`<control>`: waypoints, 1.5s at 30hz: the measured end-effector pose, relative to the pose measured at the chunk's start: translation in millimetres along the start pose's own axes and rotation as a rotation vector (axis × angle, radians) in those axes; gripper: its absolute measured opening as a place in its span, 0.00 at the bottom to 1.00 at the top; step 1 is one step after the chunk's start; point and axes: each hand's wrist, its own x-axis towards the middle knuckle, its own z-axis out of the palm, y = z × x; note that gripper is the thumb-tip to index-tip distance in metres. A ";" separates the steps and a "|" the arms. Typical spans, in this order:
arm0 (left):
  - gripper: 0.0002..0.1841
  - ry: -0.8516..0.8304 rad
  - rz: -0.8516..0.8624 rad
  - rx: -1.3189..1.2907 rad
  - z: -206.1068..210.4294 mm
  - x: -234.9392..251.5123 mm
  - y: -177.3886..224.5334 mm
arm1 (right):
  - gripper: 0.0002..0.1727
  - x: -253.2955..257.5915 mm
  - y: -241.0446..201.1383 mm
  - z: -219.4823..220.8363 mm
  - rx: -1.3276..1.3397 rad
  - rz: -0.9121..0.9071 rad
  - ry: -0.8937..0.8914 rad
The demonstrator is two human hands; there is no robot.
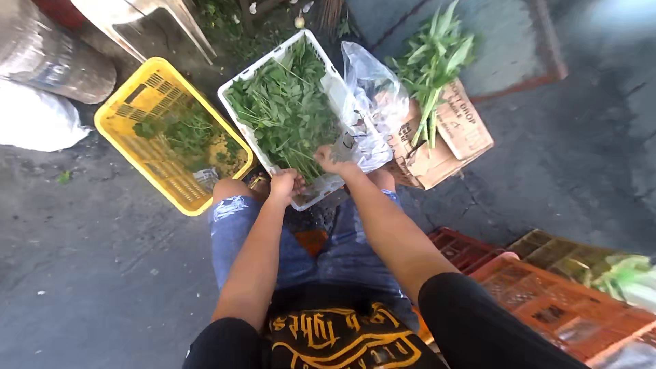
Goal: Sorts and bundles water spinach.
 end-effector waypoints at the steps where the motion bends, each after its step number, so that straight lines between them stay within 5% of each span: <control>1: 0.16 -0.004 -0.015 -0.049 -0.2 -0.1 1.0 | 0.25 -1.1 -0.9 2.7 0.040 -0.003 0.006; 7: 0.15 -0.029 0.000 -0.056 2.7 -0.5 -11.8 | 0.23 20.5 12.8 61.3 0.006 0.055 0.104; 12: 0.18 -0.083 -0.027 -0.167 1.2 -32.0 -14.5 | 0.24 -60.5 -51.3 21.4 0.401 0.027 0.201; 16: 0.17 -0.048 -0.056 -0.335 11.7 -47.6 -22.8 | 0.16 -98.0 -65.5 51.5 0.391 -0.023 0.311; 21: 0.16 -0.063 -0.046 -0.365 3.3 -54.3 -32.2 | 0.16 -119.6 -62.2 57.0 0.424 -0.061 0.255; 28: 0.16 -0.146 0.075 -0.331 1.1 -64.6 -26.0 | 0.38 -141.8 -64.3 67.2 1.527 0.328 0.640; 40: 0.15 -0.057 0.150 -0.140 29.9 -100.3 -50.8 | 0.34 -127.4 -85.5 80.6 1.315 0.226 0.808; 45: 0.14 -0.127 0.141 -0.172 3.8 -119.9 -26.9 | 0.39 -126.6 -71.3 66.7 1.421 0.117 0.647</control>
